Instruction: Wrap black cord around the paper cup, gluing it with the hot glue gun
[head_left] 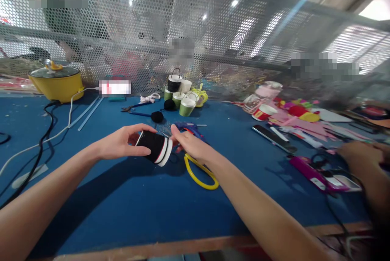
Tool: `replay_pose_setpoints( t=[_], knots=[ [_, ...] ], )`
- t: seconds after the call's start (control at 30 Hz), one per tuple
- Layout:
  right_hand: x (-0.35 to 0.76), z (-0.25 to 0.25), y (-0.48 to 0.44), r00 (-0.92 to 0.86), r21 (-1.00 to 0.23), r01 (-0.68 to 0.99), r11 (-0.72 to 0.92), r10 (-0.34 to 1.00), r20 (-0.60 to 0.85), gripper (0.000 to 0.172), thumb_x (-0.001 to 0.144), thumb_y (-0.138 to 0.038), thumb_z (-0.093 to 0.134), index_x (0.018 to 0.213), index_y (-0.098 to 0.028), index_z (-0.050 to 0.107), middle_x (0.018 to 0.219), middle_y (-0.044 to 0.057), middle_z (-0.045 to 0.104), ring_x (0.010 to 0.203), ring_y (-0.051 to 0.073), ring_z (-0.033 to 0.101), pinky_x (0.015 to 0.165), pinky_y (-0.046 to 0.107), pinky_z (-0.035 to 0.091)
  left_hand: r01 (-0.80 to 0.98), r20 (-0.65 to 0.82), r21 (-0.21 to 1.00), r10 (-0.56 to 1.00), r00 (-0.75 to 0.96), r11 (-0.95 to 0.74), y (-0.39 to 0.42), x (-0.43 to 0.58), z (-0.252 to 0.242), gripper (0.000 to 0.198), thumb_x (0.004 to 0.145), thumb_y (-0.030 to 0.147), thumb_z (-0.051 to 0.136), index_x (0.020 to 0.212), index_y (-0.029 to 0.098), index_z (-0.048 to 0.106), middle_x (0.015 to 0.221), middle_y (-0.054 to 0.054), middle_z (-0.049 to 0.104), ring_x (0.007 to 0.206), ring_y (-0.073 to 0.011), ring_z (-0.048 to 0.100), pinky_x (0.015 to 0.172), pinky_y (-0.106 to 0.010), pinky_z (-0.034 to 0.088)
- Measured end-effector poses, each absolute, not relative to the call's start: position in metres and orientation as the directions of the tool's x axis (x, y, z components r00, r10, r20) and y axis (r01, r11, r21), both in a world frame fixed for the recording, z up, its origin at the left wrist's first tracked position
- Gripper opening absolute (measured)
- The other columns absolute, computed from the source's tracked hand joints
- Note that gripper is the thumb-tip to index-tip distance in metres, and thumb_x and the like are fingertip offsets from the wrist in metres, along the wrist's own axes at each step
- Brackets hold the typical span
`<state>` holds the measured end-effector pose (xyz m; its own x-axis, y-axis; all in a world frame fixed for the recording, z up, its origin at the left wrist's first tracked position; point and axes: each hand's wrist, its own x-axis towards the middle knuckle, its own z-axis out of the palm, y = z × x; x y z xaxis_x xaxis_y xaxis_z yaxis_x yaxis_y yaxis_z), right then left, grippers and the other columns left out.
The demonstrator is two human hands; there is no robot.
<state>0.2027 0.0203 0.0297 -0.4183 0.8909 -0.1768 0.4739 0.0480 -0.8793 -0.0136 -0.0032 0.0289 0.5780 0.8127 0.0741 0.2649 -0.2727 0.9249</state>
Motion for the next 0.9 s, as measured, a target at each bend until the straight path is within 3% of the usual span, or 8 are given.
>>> replay_pose_setpoints(
  t=[0.13,0.23,0.3,0.4,0.5,0.67,0.9],
  knots=[
    [0.198,0.024,0.010,-0.462,-0.936,0.350,-0.042,0.862,-0.211,0.070,0.077,-0.069,0.024,0.063,-0.012,0.063,0.074,0.013,0.063,0.069,0.018,0.055,0.062,0.031,0.043,0.282,0.101,0.906,0.809,0.579,-0.315,-0.007,-0.017,0.035,0.046,0.070,0.029,0.063,0.112,0.020,0.047,0.097,-0.002,0.057,0.082,-0.0159,0.055,0.073,-0.027,0.045],
    [0.201,0.025,0.009,-0.346,-0.940,0.339,-0.025,0.926,-0.149,0.066,0.076,-0.069,0.028,0.069,-0.013,0.062,0.080,0.012,0.062,0.072,0.017,0.055,0.060,0.029,0.042,0.270,0.095,0.918,0.822,0.562,-0.291,-0.010,-0.023,0.035,0.045,0.070,0.028,0.064,0.111,0.020,0.047,0.095,-0.002,0.058,0.082,-0.0161,0.055,0.073,-0.028,0.045],
    [0.202,0.026,0.007,-0.283,-0.939,0.343,-0.010,0.952,-0.113,0.063,0.074,-0.069,0.031,0.066,-0.013,0.060,0.074,0.010,0.061,0.067,0.015,0.054,0.054,0.026,0.040,0.266,0.082,0.926,0.832,0.549,-0.267,-0.010,-0.027,0.033,0.045,0.069,0.028,0.065,0.110,0.020,0.048,0.097,-0.002,0.058,0.084,-0.0168,0.055,0.074,-0.028,0.045],
    [0.200,0.025,0.002,-0.385,-0.946,0.315,-0.069,0.902,-0.194,0.067,0.076,-0.069,0.027,0.059,-0.013,0.059,0.063,0.009,0.059,0.058,0.014,0.053,0.049,0.025,0.038,0.192,0.101,0.955,0.856,0.507,-0.226,-0.010,-0.031,0.028,0.047,0.068,0.028,0.065,0.111,0.020,0.047,0.095,-0.002,0.058,0.083,-0.0164,0.054,0.074,-0.028,0.045],
    [0.196,0.021,0.000,-0.483,-0.967,0.223,-0.119,0.849,-0.216,0.067,0.078,-0.067,0.026,0.067,-0.013,0.064,0.073,0.010,0.063,0.065,0.015,0.055,0.057,0.027,0.042,0.116,0.109,0.975,0.863,0.494,-0.190,-0.009,-0.029,0.025,0.046,0.068,0.026,0.065,0.110,0.020,0.048,0.093,-0.002,0.058,0.082,-0.0156,0.053,0.073,-0.027,0.044],
    [0.191,0.013,0.004,-0.508,-0.982,-0.018,-0.188,0.847,-0.153,0.054,0.078,-0.062,0.037,0.087,-0.018,0.066,0.091,0.008,0.064,0.088,0.017,0.055,0.081,0.032,0.040,0.108,0.032,0.987,0.795,0.605,-0.122,-0.012,-0.019,0.021,0.043,0.068,0.026,0.065,0.107,0.019,0.051,0.092,-0.001,0.057,0.083,-0.0155,0.052,0.073,-0.026,0.043],
    [0.192,0.017,-0.003,-0.494,-0.966,-0.165,-0.199,0.864,-0.094,0.028,0.063,-0.039,0.070,0.083,-0.020,0.068,0.087,0.003,0.066,0.079,0.014,0.057,0.084,0.033,0.039,0.169,-0.071,0.985,0.795,0.602,-0.040,-0.015,-0.012,0.017,0.039,0.075,0.041,0.056,0.104,0.015,0.051,0.077,-0.001,0.056,0.058,-0.0107,0.050,0.052,-0.022,0.043]
  ],
)
